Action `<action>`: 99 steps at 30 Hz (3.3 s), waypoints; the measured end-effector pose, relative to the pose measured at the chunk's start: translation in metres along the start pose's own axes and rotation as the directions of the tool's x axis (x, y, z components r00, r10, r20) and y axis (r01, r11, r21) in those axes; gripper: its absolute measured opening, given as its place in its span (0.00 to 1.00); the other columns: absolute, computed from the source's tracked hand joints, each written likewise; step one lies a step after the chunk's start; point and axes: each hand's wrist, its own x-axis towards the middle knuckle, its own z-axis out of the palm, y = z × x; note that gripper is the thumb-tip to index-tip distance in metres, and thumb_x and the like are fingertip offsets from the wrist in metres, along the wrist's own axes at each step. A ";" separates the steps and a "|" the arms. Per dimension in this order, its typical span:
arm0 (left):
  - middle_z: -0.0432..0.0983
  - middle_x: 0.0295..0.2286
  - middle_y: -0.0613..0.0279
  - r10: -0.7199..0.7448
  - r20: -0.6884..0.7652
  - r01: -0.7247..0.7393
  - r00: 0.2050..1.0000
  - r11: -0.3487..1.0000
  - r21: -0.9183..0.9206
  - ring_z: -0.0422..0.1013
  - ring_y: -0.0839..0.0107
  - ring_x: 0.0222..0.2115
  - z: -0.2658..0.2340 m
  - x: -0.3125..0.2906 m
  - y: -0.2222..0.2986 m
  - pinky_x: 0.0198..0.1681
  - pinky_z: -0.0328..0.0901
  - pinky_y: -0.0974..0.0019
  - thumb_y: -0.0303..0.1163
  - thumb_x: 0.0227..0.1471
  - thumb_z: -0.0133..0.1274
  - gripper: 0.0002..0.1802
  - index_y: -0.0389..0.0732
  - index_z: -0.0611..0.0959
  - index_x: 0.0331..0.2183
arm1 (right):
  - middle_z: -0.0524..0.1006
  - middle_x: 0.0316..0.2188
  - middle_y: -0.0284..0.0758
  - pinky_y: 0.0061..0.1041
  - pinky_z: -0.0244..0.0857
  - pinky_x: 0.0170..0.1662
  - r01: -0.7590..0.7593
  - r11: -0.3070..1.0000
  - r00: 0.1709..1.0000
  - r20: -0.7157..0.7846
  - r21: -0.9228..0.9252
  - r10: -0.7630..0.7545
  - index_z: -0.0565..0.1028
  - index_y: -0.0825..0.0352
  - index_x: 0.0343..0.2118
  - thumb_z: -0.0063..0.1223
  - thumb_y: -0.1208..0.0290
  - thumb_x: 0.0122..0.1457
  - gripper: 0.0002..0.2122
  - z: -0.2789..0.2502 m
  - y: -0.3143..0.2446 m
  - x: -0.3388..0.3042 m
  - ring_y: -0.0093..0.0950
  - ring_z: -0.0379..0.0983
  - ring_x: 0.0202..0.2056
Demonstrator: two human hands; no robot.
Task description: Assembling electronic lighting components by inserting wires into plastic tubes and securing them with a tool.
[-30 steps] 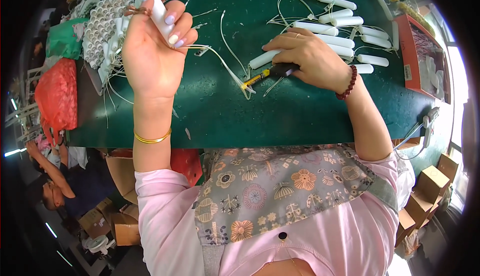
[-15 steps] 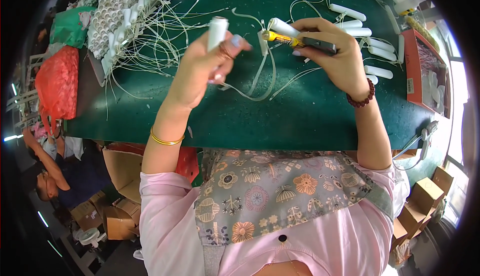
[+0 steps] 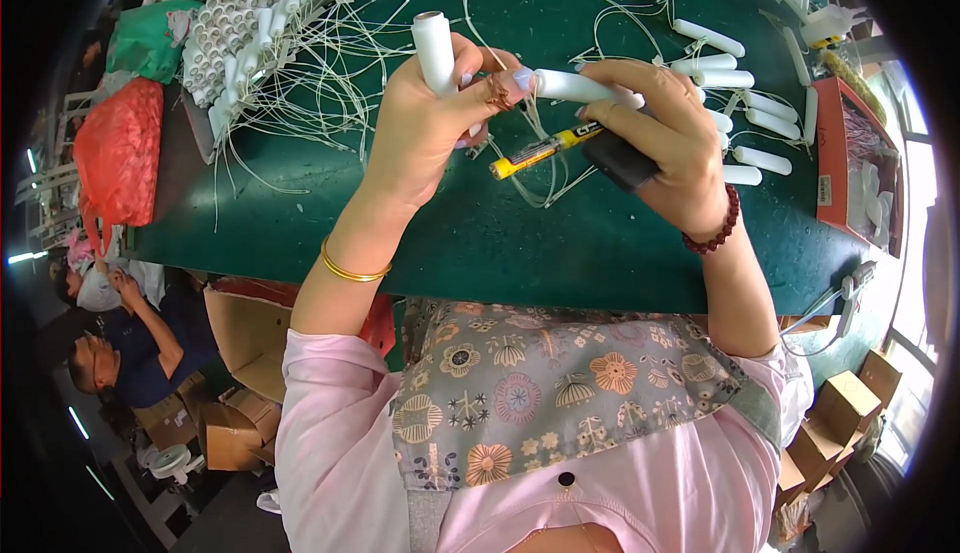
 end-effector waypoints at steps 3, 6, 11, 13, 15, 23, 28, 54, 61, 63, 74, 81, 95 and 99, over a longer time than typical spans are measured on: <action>0.78 0.36 0.58 0.040 0.006 -0.040 0.999 0.997 0.066 0.61 0.86 0.22 -0.004 -0.002 -0.001 0.21 0.55 0.80 0.26 0.51 0.66 0.21 0.49 0.66 0.24 | 0.78 0.48 0.40 0.35 0.67 0.50 0.046 0.995 0.999 -0.014 -0.093 -0.048 0.81 0.68 0.37 0.66 0.80 0.42 0.15 0.000 0.003 0.000 0.38 0.76 0.47; 0.81 0.31 0.57 0.104 -0.002 -0.103 0.995 0.990 0.093 0.74 0.84 0.26 -0.004 -0.002 0.002 0.24 0.64 0.80 0.24 0.47 0.70 0.25 0.47 0.66 0.23 | 0.79 0.48 0.41 0.34 0.68 0.49 0.054 0.989 0.998 -0.013 -0.141 -0.057 0.81 0.68 0.35 0.67 0.77 0.45 0.12 -0.001 0.006 -0.001 0.37 0.77 0.46; 0.81 0.31 0.54 0.137 -0.018 -0.134 0.990 0.983 0.129 0.75 0.81 0.28 -0.002 -0.003 0.000 0.30 0.72 0.77 0.19 0.48 0.68 0.23 0.44 0.66 0.23 | 0.79 0.48 0.41 0.34 0.68 0.49 0.051 0.987 0.998 -0.014 -0.150 -0.054 0.81 0.68 0.35 0.67 0.76 0.45 0.12 0.002 0.004 -0.001 0.38 0.77 0.46; 0.81 0.31 0.53 0.135 -0.007 -0.133 0.991 0.981 0.142 0.76 0.79 0.29 0.000 -0.004 0.000 0.33 0.74 0.75 0.18 0.49 0.66 0.23 0.43 0.66 0.23 | 0.77 0.50 0.41 0.37 0.67 0.51 0.043 0.993 0.999 -0.013 -0.114 -0.045 0.80 0.69 0.38 0.63 0.84 0.37 0.19 0.005 0.002 -0.002 0.39 0.75 0.48; 0.80 0.33 0.53 0.150 0.008 -0.150 0.989 0.981 0.120 0.77 0.76 0.32 0.000 -0.005 0.000 0.35 0.75 0.73 0.17 0.51 0.63 0.20 0.42 0.67 0.24 | 0.77 0.50 0.40 0.37 0.67 0.51 0.044 0.993 0.999 -0.004 -0.106 -0.045 0.80 0.68 0.38 0.63 0.84 0.38 0.19 0.006 0.002 -0.003 0.39 0.75 0.48; 0.80 0.37 0.55 0.253 -0.129 -0.238 0.959 0.964 0.118 0.65 0.87 0.23 -0.009 -0.001 0.001 0.20 0.52 0.80 0.19 0.53 0.60 0.18 0.45 0.67 0.22 | 0.77 0.49 0.39 0.36 0.67 0.51 0.009 0.998 1.000 0.017 -0.065 -0.008 0.80 0.68 0.38 0.62 0.85 0.39 0.18 0.004 0.005 -0.004 0.39 0.75 0.47; 0.80 0.38 0.56 0.244 -0.225 -0.212 0.943 0.965 0.155 0.61 0.88 0.21 -0.018 0.007 -0.001 0.20 0.52 0.80 0.20 0.53 0.61 0.18 0.46 0.68 0.23 | 0.79 0.47 0.41 0.32 0.68 0.48 0.043 0.998 0.999 0.008 -0.043 -0.042 0.82 0.68 0.36 0.66 0.76 0.46 0.11 -0.005 0.004 0.001 0.37 0.77 0.44; 0.70 0.40 0.52 0.058 0.261 -0.019 0.963 0.988 -0.151 0.61 0.78 0.24 -0.006 0.003 0.044 0.26 0.55 0.74 0.49 0.69 0.40 0.18 0.42 0.70 0.40 | 0.71 0.62 0.41 0.44 0.52 0.67 -0.205 0.935 0.968 0.203 0.289 0.149 0.85 0.63 0.32 0.68 0.71 0.45 0.09 -0.025 0.025 0.002 0.44 0.60 0.66; 0.73 0.39 0.51 0.127 0.314 0.105 0.941 0.774 -0.625 0.69 0.67 0.32 -0.006 0.001 0.040 0.38 0.65 0.62 0.46 0.68 0.41 0.18 0.40 0.72 0.42 | 0.76 0.54 0.44 0.40 0.65 0.58 -0.213 0.838 0.936 0.350 0.503 0.028 0.81 0.69 0.36 0.68 0.78 0.48 0.11 0.014 -0.017 0.000 0.47 0.72 0.56; 0.73 0.40 0.54 0.193 0.146 -0.071 0.970 0.805 -0.589 0.69 0.67 0.35 -0.011 0.005 0.041 0.39 0.65 0.62 0.45 0.68 0.42 0.17 0.40 0.73 0.42 | 0.81 0.45 0.41 0.31 0.72 0.48 -0.436 0.743 0.821 0.562 0.508 0.097 0.81 0.70 0.38 0.68 0.81 0.49 0.12 0.014 -0.015 -0.005 0.41 0.79 0.46; 0.78 0.34 0.66 0.062 -0.190 0.002 0.980 0.948 0.320 0.73 0.78 0.31 -0.157 0.048 0.083 0.37 0.71 0.71 0.41 0.62 0.55 0.18 0.36 0.86 0.42 | 0.61 0.66 0.56 0.38 0.59 0.65 -0.540 0.519 0.765 0.644 0.662 -0.026 0.82 0.75 0.40 0.68 0.78 0.51 0.13 0.025 -0.035 0.001 0.47 0.63 0.65; 0.80 0.23 0.62 0.055 -0.493 0.286 0.868 0.756 0.589 0.75 0.77 0.24 -0.303 0.116 0.102 0.28 0.67 0.73 0.45 0.55 0.60 0.18 0.38 0.88 0.32 | 0.70 0.61 0.50 0.38 0.65 0.61 -0.565 0.531 0.764 0.644 0.632 0.047 0.82 0.73 0.42 0.66 0.81 0.50 0.14 0.018 -0.023 0.002 0.43 0.71 0.59; 0.77 0.30 0.47 0.114 0.154 -0.185 0.981 0.346 0.920 0.76 0.51 0.29 -0.030 0.051 0.018 0.33 0.69 0.56 0.55 0.54 0.58 0.27 0.37 0.83 0.25 | 0.79 0.43 0.47 0.31 0.71 0.44 -0.447 0.486 0.825 0.136 0.751 0.548 0.76 0.74 0.37 0.55 0.67 0.64 0.12 -0.023 0.025 -0.001 0.29 0.76 0.35; 0.76 0.28 0.53 -0.017 0.319 -0.317 0.948 0.077 0.945 0.77 0.53 0.30 0.024 -0.009 -0.011 0.33 0.72 0.52 0.48 0.45 0.67 0.24 0.34 0.81 0.27 | 0.81 0.40 0.44 0.27 0.72 0.43 -0.491 0.529 0.773 0.065 0.692 0.631 0.78 0.74 0.39 0.51 0.72 0.66 0.09 -0.022 0.029 0.000 0.26 0.77 0.34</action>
